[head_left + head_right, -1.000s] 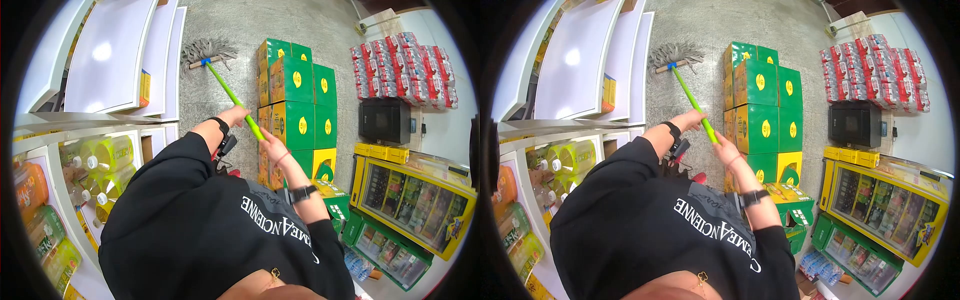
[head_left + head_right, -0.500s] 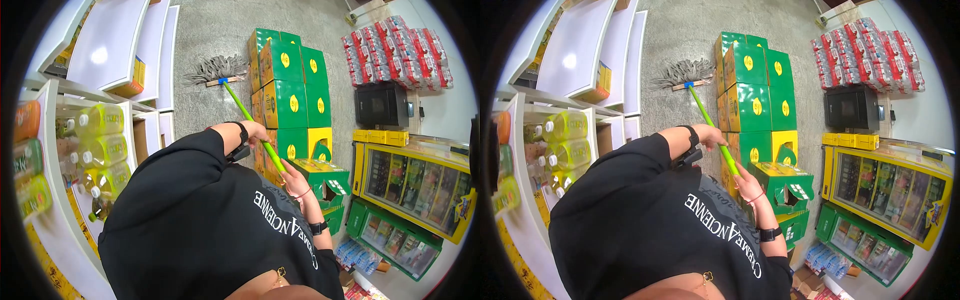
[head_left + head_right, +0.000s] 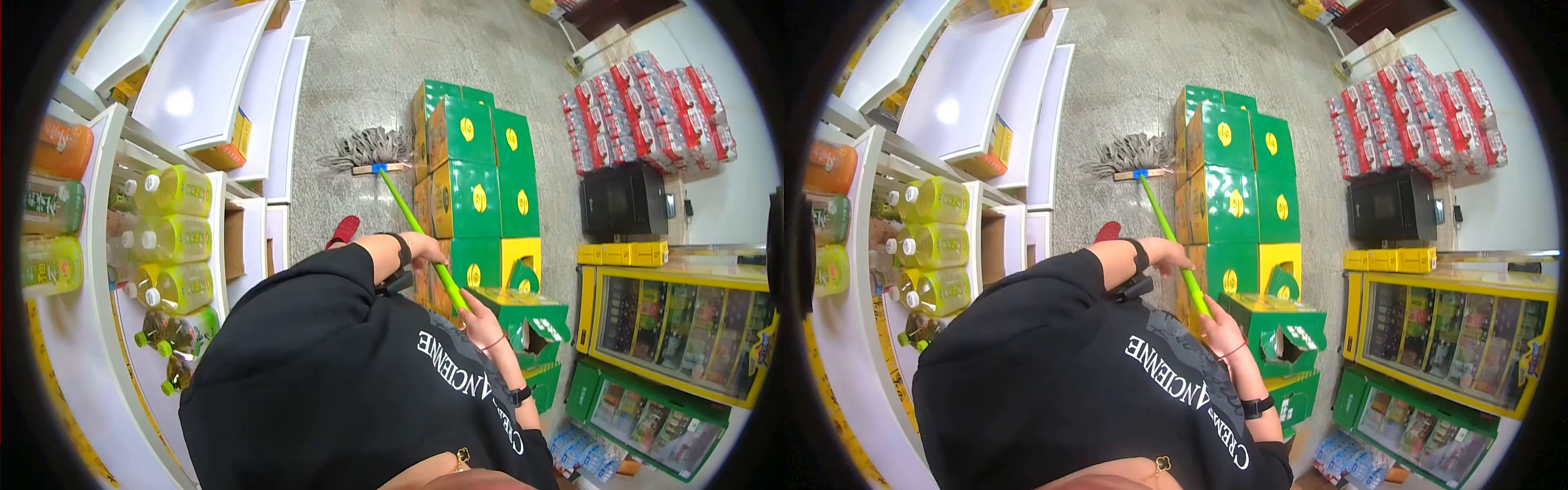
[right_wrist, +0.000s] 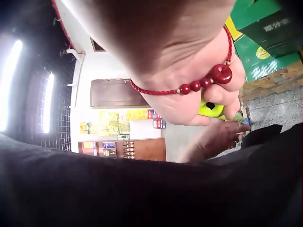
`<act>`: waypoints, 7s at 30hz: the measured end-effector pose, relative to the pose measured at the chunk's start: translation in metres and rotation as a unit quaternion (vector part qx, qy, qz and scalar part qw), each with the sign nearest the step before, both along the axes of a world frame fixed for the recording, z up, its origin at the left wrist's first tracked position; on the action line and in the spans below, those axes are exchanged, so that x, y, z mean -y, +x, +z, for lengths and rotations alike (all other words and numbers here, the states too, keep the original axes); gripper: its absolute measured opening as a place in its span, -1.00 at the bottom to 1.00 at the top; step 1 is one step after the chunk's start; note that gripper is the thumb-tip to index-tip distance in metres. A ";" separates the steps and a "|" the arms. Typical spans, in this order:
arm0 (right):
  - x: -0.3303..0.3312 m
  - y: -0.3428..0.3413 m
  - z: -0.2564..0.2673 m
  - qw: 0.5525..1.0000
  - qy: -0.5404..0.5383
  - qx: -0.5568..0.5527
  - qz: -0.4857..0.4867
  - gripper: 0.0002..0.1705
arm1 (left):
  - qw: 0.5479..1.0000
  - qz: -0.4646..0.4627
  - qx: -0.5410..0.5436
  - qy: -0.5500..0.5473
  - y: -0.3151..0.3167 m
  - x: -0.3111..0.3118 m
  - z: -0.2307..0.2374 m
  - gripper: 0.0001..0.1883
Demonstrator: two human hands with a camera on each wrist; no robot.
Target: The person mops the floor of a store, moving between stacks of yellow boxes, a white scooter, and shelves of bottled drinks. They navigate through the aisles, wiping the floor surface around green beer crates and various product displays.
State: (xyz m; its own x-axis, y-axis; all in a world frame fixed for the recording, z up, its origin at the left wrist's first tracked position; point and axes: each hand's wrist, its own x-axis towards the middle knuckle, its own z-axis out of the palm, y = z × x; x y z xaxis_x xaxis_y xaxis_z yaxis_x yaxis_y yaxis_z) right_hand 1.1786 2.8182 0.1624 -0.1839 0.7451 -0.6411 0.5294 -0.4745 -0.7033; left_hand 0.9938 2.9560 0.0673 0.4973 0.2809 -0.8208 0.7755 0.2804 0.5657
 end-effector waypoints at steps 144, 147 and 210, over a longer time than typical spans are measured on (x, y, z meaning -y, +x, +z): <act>-0.851 -0.350 -0.096 0.988 0.019 0.089 0.125 -0.37 | 0.955 0.291 0.047 0.005 -0.372 -0.784 -0.062 -0.40; -0.869 -0.358 -0.102 0.989 0.023 0.085 0.119 -0.38 | 0.966 0.256 0.007 -0.018 -0.374 -0.809 -0.091 -0.35; -1.026 -0.308 -0.081 0.989 0.075 0.129 0.001 -0.45 | 0.983 0.173 0.018 -0.052 -0.266 -1.058 -0.142 -0.76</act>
State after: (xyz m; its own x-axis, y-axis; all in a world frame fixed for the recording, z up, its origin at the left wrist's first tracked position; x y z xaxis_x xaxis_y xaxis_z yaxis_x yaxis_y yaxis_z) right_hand 0.8708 3.8447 0.0816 -0.0289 0.8347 -0.5499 0.7012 -0.3752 -0.6063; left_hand 0.7279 4.0140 -0.0748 0.4157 0.3550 -0.8374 0.6031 0.5816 0.5459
